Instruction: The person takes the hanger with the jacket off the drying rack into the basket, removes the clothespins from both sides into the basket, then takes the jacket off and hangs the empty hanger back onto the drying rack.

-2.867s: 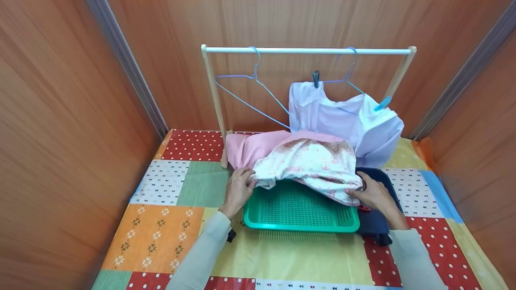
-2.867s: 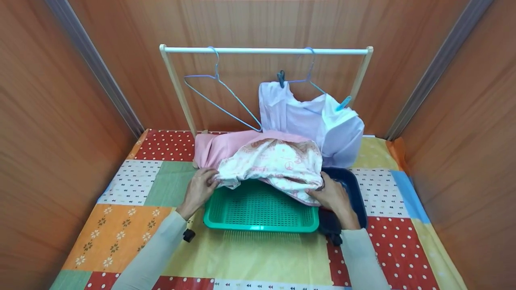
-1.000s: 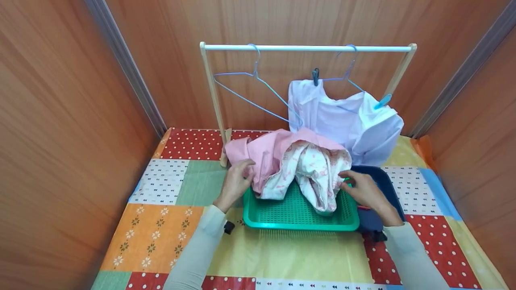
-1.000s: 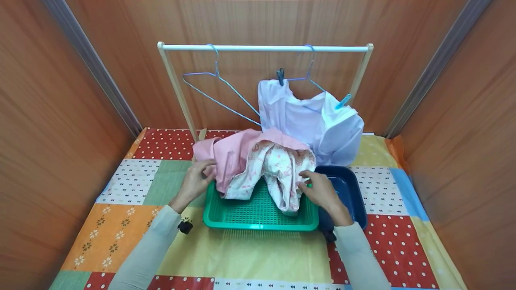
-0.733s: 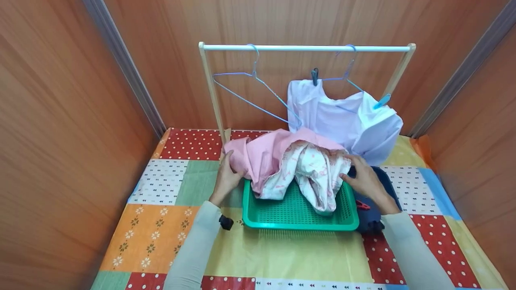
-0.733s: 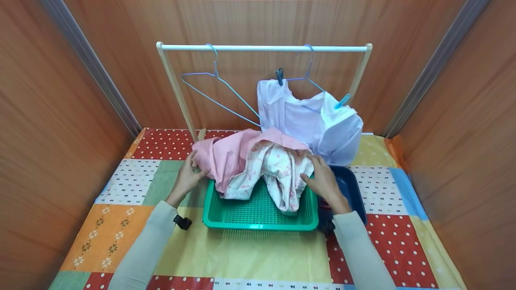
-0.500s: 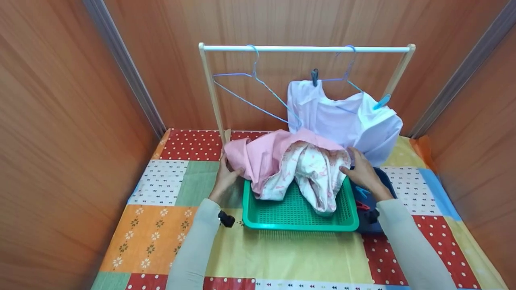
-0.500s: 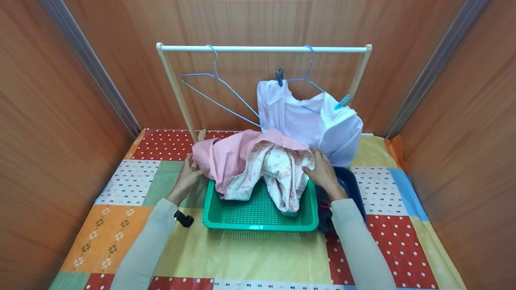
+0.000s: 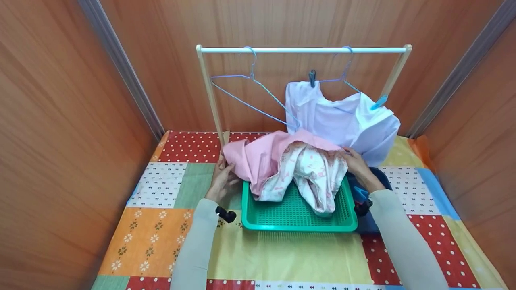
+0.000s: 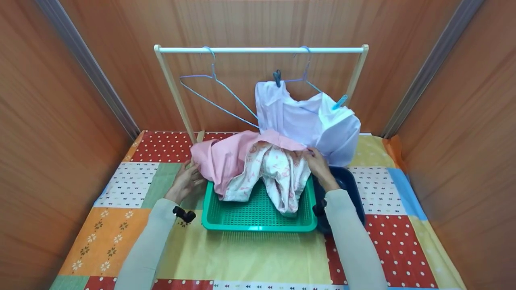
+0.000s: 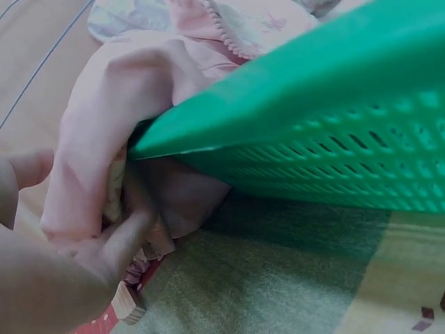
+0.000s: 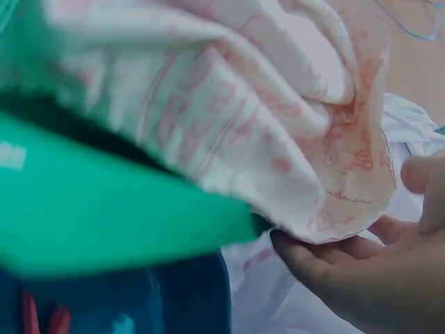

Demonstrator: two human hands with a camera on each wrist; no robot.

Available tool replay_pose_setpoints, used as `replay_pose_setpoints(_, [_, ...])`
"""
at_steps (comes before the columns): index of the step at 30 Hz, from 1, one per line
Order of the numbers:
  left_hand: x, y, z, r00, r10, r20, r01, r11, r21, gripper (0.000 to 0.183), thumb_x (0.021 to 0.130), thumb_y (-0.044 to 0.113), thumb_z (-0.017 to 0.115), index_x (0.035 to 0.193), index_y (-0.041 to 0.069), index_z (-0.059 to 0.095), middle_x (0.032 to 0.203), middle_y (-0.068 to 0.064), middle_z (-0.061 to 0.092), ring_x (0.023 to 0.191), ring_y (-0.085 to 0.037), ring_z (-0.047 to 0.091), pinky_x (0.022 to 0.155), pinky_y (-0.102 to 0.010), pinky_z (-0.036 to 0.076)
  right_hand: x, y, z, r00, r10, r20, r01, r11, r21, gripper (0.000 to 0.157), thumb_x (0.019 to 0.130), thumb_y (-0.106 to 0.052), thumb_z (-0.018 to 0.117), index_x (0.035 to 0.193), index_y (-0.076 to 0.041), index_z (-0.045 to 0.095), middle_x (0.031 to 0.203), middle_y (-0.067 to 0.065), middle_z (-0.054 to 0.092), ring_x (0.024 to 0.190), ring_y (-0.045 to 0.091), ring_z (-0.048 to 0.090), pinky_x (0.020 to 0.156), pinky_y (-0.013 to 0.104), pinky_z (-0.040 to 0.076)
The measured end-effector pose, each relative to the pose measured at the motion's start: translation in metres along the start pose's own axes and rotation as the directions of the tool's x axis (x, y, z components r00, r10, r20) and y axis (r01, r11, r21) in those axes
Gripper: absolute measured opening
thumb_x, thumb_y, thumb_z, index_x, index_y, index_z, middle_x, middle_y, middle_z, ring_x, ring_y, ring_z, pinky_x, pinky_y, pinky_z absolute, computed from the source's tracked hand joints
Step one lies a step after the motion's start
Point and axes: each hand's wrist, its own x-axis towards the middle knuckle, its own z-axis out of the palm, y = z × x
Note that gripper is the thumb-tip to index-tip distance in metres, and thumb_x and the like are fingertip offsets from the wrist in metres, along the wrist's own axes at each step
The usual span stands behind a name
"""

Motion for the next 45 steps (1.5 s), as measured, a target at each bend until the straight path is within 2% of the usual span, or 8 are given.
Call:
replay_pose_setpoints(11, [0.005, -0.002, 0.007, 0.997, 0.055, -0.046, -0.053, 0.997, 0.048, 0.055, 0.097, 0.014, 0.061, 0.147, 0.002, 0.041, 0.147, -0.018, 0.049, 0.130, -0.029, 0.054, 0.106, -0.042, 0.046, -0.007, -0.002, 0.008, 0.998, -0.028, -0.062, 0.029, 1.000, 0.009, 0.055, 0.103, -0.034, 0.049, 0.151, -0.011, 0.035, 0.156, 0.020, 0.035, 0.142, 0.038, 0.035, 0.113, 0.054, 0.034])
replay_pose_setpoints(17, [0.001, 0.005, 0.015, 0.987, 0.108, -0.115, -0.099, 0.992, 0.080, 0.043, 0.097, 0.012, 0.061, 0.139, 0.005, 0.052, 0.138, -0.015, 0.058, 0.119, -0.024, 0.059, 0.103, -0.039, 0.049, -0.011, -0.008, 0.010, 0.997, -0.053, -0.056, 0.056, 0.997, 0.050, 0.055, 0.103, -0.033, 0.049, 0.150, -0.009, 0.037, 0.153, 0.020, 0.040, 0.140, 0.036, 0.039, 0.112, 0.052, 0.036])
replay_pose_setpoints(25, [-0.023, 0.031, 0.029, 0.964, 0.231, -0.128, -0.197, 0.952, 0.233, 0.037, 0.100, 0.025, 0.057, 0.136, 0.015, 0.056, 0.122, -0.006, 0.067, 0.084, -0.018, 0.059, 0.065, -0.026, 0.049, -0.016, -0.016, 0.018, 0.989, -0.126, -0.078, 0.123, 0.992, -0.034, 0.052, 0.103, -0.033, 0.049, 0.148, -0.008, 0.041, 0.150, 0.019, 0.045, 0.138, 0.036, 0.043, 0.110, 0.050, 0.040])
replay_pose_setpoints(28, [-0.030, 0.037, 0.037, 0.934, 0.348, -0.083, -0.291, 0.874, 0.390, 0.035, 0.099, 0.024, 0.058, 0.133, 0.012, 0.060, 0.120, -0.009, 0.069, 0.088, -0.020, 0.065, 0.072, -0.029, 0.055, -0.025, -0.021, 0.019, 0.981, -0.172, -0.091, 0.168, 0.984, -0.052, 0.049, 0.102, -0.031, 0.053, 0.145, -0.009, 0.047, 0.145, 0.019, 0.050, 0.133, 0.035, 0.048, 0.106, 0.049, 0.044])
replay_pose_setpoints(34, [-0.040, 0.041, 0.048, 0.792, 0.610, -0.012, -0.427, 0.569, 0.702, 0.019, 0.094, 0.015, 0.064, 0.107, 0.005, 0.073, 0.095, -0.016, 0.074, 0.085, -0.029, 0.068, 0.074, -0.043, 0.054, -0.044, -0.026, 0.024, 0.937, -0.341, -0.079, 0.323, 0.930, -0.175, 0.042, 0.097, -0.021, 0.062, 0.135, -0.005, 0.057, 0.141, 0.021, 0.054, 0.126, 0.040, 0.056, 0.098, 0.052, 0.050])
replay_pose_setpoints(36, [-0.043, 0.041, 0.051, 0.772, 0.635, 0.013, -0.456, 0.540, 0.707, 0.018, 0.093, 0.015, 0.065, 0.105, 0.005, 0.074, 0.093, -0.015, 0.075, 0.084, -0.029, 0.068, 0.075, -0.044, 0.054, -0.048, -0.026, 0.027, 0.910, -0.410, -0.061, 0.387, 0.893, -0.229, 0.040, 0.095, -0.018, 0.065, 0.132, -0.003, 0.059, 0.143, 0.020, 0.053, 0.126, 0.041, 0.055, 0.097, 0.054, 0.050])
replay_pose_setpoints(41, [-0.053, 0.041, 0.060, 0.754, 0.647, 0.110, -0.550, 0.530, 0.645, 0.021, 0.093, 0.012, 0.066, 0.109, 0.001, 0.073, 0.100, -0.017, 0.075, 0.092, -0.026, 0.072, 0.083, -0.042, 0.057, -0.054, -0.024, 0.035, 0.827, -0.563, -0.001, 0.523, 0.769, -0.366, 0.030, 0.091, -0.012, 0.070, 0.119, -0.001, 0.066, 0.146, 0.016, 0.051, 0.124, 0.038, 0.056, 0.088, 0.049, 0.053])
replay_pose_setpoints(45, [-0.063, 0.039, 0.069, 0.739, 0.642, 0.203, -0.600, 0.490, 0.633, 0.023, 0.093, 0.010, 0.066, 0.113, -0.001, 0.072, 0.105, -0.017, 0.075, 0.097, -0.026, 0.072, 0.085, -0.041, 0.057, -0.063, -0.023, 0.041, 0.790, -0.606, 0.093, 0.584, 0.699, -0.413, 0.025, 0.088, -0.007, 0.072, 0.113, -0.003, 0.068, 0.143, 0.014, 0.055, 0.114, 0.035, 0.063, 0.077, 0.044, 0.056])
